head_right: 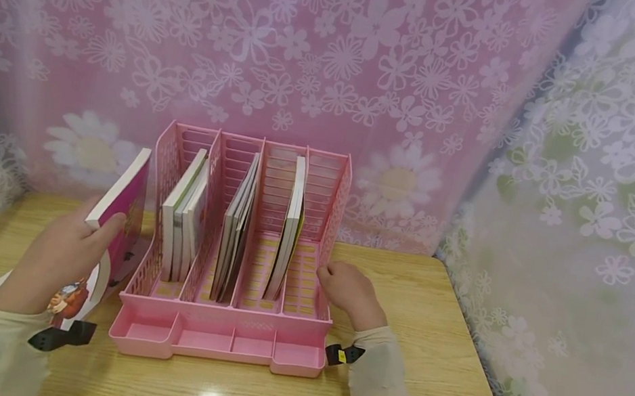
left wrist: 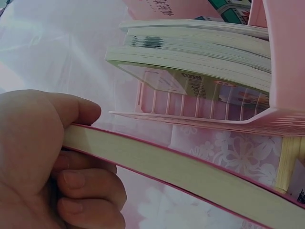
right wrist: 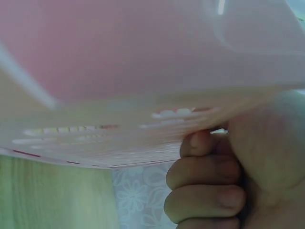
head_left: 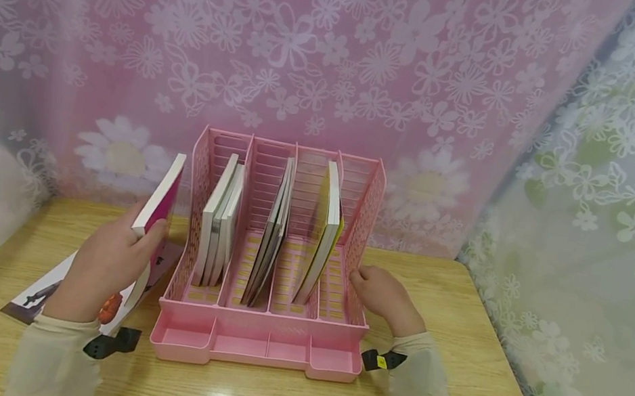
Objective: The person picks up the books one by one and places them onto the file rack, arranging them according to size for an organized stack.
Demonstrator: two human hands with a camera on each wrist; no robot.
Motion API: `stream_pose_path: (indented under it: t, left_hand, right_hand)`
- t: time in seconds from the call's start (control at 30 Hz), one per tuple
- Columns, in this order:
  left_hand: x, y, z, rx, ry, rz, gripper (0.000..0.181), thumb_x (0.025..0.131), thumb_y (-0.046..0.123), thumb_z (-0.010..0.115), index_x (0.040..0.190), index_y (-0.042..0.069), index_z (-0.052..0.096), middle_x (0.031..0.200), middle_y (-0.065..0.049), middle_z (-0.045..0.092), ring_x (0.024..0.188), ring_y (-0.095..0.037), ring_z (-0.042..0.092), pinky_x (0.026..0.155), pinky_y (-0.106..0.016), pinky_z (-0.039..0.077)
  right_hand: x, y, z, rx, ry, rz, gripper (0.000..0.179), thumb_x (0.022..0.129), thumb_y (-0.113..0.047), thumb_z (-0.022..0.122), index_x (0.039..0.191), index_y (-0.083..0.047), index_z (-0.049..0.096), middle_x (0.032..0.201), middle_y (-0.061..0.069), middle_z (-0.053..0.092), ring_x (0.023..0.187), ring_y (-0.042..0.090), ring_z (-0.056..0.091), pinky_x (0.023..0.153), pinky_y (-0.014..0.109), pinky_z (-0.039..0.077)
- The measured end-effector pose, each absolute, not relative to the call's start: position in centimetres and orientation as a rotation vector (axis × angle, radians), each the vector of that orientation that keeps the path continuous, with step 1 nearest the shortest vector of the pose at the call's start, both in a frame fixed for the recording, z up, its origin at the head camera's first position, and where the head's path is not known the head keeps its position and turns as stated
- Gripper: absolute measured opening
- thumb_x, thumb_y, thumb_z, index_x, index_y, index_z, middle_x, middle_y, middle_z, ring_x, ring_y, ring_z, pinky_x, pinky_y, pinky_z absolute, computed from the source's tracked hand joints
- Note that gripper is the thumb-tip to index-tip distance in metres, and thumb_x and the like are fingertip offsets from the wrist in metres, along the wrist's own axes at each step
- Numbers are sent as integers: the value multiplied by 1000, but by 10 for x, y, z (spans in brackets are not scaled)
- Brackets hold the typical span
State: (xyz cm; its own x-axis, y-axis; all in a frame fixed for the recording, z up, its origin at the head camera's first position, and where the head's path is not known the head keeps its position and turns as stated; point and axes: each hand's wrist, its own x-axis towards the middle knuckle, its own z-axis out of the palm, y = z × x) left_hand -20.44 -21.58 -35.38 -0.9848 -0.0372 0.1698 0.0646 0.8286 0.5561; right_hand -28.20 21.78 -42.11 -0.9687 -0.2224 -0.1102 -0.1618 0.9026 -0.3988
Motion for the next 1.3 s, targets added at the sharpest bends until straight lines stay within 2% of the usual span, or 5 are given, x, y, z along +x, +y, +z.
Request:
stream_pose_path:
  t: [0.27, 0.5, 0.93, 1.1, 1.3]
  left_hand:
    - [-204, -217, -355, -37, -2812, -874, 51, 108, 49, 39, 136, 8, 50, 99, -19, 71, 83, -37, 65, 64, -46, 48]
    - [-203, -216, -355, -15, -2810, -873, 48, 108, 49, 39, 130, 9, 53, 91, -15, 71, 79, -34, 64, 60, -42, 46]
    - [-200, -220, -355, 113, -2627, -786, 51, 109, 44, 41, 127, 1, 59, 97, -29, 72, 79, -46, 67, 54, -49, 46]
    - [-196, -220, -351, 199, -2516, -890, 58, 109, 46, 39, 146, 4, 53, 120, -32, 68, 107, -55, 64, 74, -66, 48]
    - [-190, -214, -345, 226, -2322, -1006, 54, 108, 43, 46, 141, 2, 58, 120, -30, 69, 107, -52, 66, 80, -66, 48]
  right_hand:
    - [-278, 221, -413, -330, 2909, -641, 41, 109, -26, 44, 70, -14, 50, 66, 1, 41, 60, 17, 40, 61, 35, 36]
    - [-277, 219, -410, -382, 2919, -632, 37, 107, -20, 44, 71, -14, 50, 66, 0, 41, 61, 16, 39, 62, 34, 36]
    - [-275, 218, -412, -404, 2906, -648, 38, 107, -18, 43, 70, -14, 46, 66, 0, 39, 61, 16, 37, 64, 34, 35]
    - [-276, 217, -412, -412, 2896, -656, 37, 107, -16, 43, 70, -13, 45, 66, 1, 38, 61, 16, 35, 64, 34, 34]
    - [-276, 217, -412, -402, 2888, -650, 36, 107, -17, 42, 72, -12, 47, 67, 2, 39, 62, 17, 37, 65, 35, 35]
